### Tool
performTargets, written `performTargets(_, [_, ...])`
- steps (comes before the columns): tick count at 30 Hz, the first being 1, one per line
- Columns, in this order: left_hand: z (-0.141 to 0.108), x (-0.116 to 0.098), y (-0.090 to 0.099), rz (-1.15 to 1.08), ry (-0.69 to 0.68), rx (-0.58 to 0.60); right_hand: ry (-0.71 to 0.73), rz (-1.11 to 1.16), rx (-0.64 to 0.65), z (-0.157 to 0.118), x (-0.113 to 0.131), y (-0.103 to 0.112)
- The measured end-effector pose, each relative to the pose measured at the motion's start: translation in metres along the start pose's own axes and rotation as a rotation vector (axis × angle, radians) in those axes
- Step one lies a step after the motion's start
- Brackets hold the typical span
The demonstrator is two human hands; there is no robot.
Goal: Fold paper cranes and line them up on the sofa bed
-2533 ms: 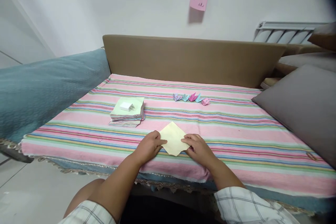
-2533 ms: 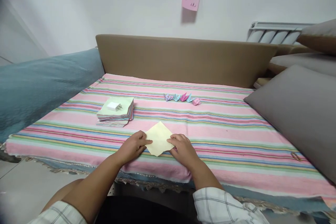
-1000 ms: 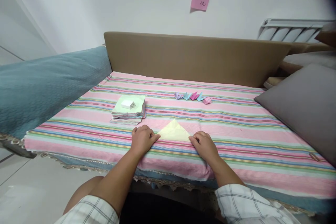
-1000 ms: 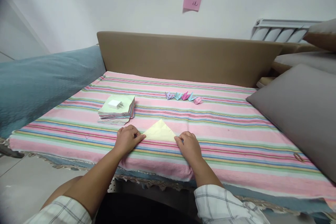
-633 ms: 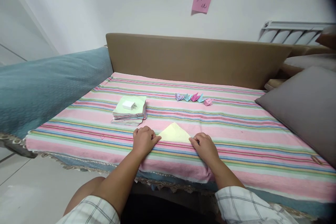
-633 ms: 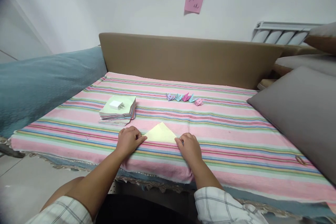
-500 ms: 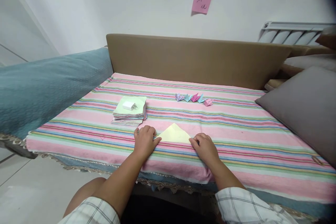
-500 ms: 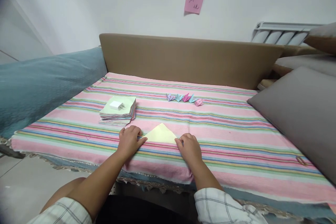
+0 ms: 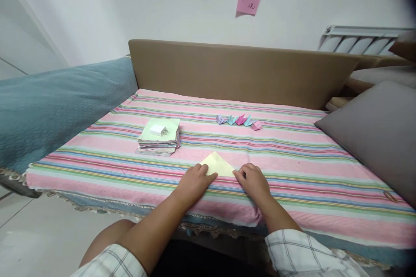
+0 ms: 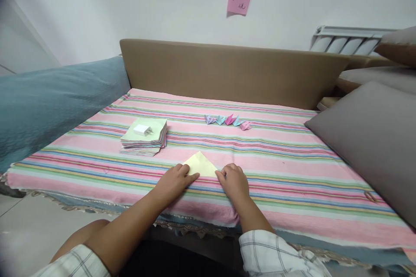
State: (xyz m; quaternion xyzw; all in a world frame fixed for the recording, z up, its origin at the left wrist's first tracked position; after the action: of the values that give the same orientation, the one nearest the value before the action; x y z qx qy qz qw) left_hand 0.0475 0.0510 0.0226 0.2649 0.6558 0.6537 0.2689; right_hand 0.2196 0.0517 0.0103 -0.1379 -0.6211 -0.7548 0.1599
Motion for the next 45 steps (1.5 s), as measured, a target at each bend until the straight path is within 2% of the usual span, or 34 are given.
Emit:
performTargets(5, [-0.005,-0.014,0.002,0.026,0.103,-0.043,-0.007,-0.014,0.007,0.0,-0.001,-0.001])
performTargets(10, [-0.008,-0.025,0.003,-0.009,0.087,-0.081,-0.002,-0.012,0.003,0.0,-0.002,-0.003])
performTargets(12, [-0.008,-0.025,0.0,-0.017,0.084,-0.064,-0.021,-0.022,-0.033,-0.003,0.0,0.001])
performTargets(14, [-0.009,-0.024,-0.002,-0.012,0.083,-0.061,-0.02,-0.052,-0.126,-0.009,0.008,0.011])
performTargets(16, [-0.009,-0.023,-0.002,-0.005,0.083,-0.072,0.066,-0.087,-0.211,-0.018,0.029,0.018])
performTargets(20, [-0.01,-0.024,-0.002,-0.002,0.073,-0.081,0.465,-0.019,-0.08,-0.04,0.084,-0.009])
performTargets(22, [-0.01,-0.025,-0.001,0.006,0.067,-0.083,0.519,-0.007,-0.086,-0.047,0.092,-0.021])
performTargets(27, [-0.01,-0.024,0.0,0.006,0.069,-0.099,0.458,-0.035,-0.077,-0.048,0.084,-0.038])
performTargets(45, [-0.012,-0.024,-0.002,0.034,0.072,-0.138,0.183,-0.117,-0.088,-0.052,0.034,-0.006])
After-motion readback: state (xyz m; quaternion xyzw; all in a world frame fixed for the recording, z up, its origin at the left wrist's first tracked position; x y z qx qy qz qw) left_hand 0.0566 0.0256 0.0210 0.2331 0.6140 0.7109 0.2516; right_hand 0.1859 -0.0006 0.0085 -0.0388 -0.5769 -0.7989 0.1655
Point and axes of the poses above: each hand's wrist, its own z-axis towards the middle knuckle, its own y-axis out of the back of the hand, x = y × z, the point moved 9 cm from there along z, towards the middle knuckle, and after that the axes turned 7 degrees about x, right-handed, at the moved point
